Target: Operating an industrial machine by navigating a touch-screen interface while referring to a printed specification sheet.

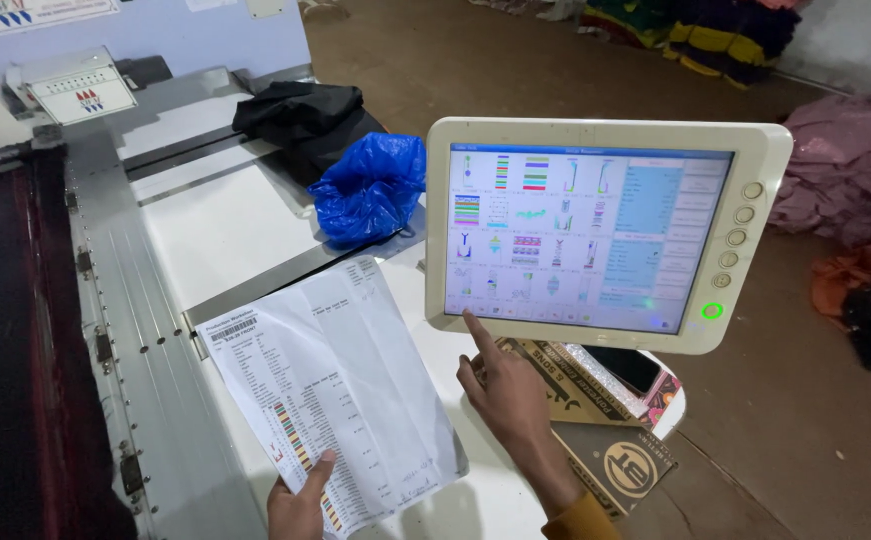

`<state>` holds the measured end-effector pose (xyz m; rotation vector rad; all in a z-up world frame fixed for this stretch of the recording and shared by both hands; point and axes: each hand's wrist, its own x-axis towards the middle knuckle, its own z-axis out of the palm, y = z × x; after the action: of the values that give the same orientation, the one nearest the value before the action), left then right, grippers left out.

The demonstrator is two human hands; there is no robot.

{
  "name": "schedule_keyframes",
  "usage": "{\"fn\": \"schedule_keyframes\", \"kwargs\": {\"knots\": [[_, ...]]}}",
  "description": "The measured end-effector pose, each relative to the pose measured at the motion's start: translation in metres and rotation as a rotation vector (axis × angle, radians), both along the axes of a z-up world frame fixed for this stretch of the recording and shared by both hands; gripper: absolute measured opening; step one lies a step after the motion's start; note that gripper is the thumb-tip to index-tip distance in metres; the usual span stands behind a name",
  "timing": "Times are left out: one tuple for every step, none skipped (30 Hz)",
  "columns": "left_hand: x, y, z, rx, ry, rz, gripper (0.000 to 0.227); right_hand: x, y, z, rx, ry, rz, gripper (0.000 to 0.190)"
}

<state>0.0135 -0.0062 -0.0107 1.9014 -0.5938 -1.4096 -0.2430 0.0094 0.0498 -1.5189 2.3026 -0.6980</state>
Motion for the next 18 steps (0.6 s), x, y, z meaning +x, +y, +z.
{"fn": "schedule_keyframes", "kwargs": {"knots": [[0.001, -0.001, -0.003, 0.002, -0.001, 0.0, 0.047, 0.0, 0.001, -0.001, 0.002, -0.001, 0.0, 0.07], [0.001, -0.001, -0.005, 0.003, -0.001, -0.006, 0.045, -0.001, 0.001, -0.003, 0.002, 0.002, -0.003, 0.069], [0.0, -0.003, -0.008, 0.004, 0.001, -0.015, 0.044, -0.003, 0.001, -0.003, 0.001, 0.007, -0.007, 0.069], [0.0, -0.003, -0.009, 0.004, 0.002, -0.017, 0.044, -0.005, 0.001, -0.006, 0.001, 0.008, -0.009, 0.069], [0.0, -0.003, -0.011, -0.007, 0.008, -0.014, 0.043, -0.006, 0.001, -0.01, -0.019, 0.02, -0.012, 0.069], [0.0, -0.004, -0.012, -0.018, 0.015, -0.012, 0.041, -0.007, 0.002, -0.013, -0.04, 0.033, -0.015, 0.069], [0.001, -0.004, -0.013, -0.017, 0.014, -0.013, 0.041, -0.007, 0.002, -0.011, -0.038, 0.033, -0.016, 0.069], [0.002, -0.005, -0.013, -0.001, 0.014, -0.026, 0.043, -0.006, 0.003, -0.009, -0.009, 0.021, -0.027, 0.069], [0.002, -0.006, -0.013, 0.012, 0.015, -0.041, 0.044, -0.006, 0.003, -0.007, 0.019, 0.011, -0.04, 0.069], [0.001, -0.007, -0.012, 0.012, 0.016, -0.042, 0.044, -0.006, 0.003, -0.005, 0.019, 0.011, -0.041, 0.069], [0.001, -0.006, -0.012, 0.016, 0.013, -0.041, 0.044, -0.005, 0.003, -0.003, 0.026, -0.015, -0.03, 0.069], [0.001, -0.006, -0.011, 0.02, 0.011, -0.041, 0.044, -0.004, 0.003, -0.001, 0.034, -0.041, -0.02, 0.069], [0.0, -0.005, -0.01, 0.021, 0.011, -0.042, 0.044, -0.004, 0.003, -0.002, 0.035, -0.041, -0.021, 0.069], [-0.001, -0.004, -0.009, 0.025, 0.007, -0.04, 0.043, -0.005, 0.003, -0.004, 0.025, -0.032, -0.007, 0.069], [-0.002, -0.003, -0.008, 0.027, 0.004, -0.038, 0.043, -0.006, 0.002, -0.005, 0.015, -0.022, 0.007, 0.069], [-0.003, -0.004, -0.008, 0.027, 0.004, -0.038, 0.043, -0.006, 0.002, -0.005, 0.014, -0.022, 0.007, 0.069], [-0.003, -0.004, -0.009, 0.014, 0.012, -0.027, 0.042, -0.006, 0.002, -0.006, 0.016, -0.017, 0.003, 0.069], [-0.003, -0.004, -0.009, 0.001, 0.021, -0.016, 0.042, -0.006, 0.002, -0.006, 0.017, -0.012, -0.001, 0.07]]}}
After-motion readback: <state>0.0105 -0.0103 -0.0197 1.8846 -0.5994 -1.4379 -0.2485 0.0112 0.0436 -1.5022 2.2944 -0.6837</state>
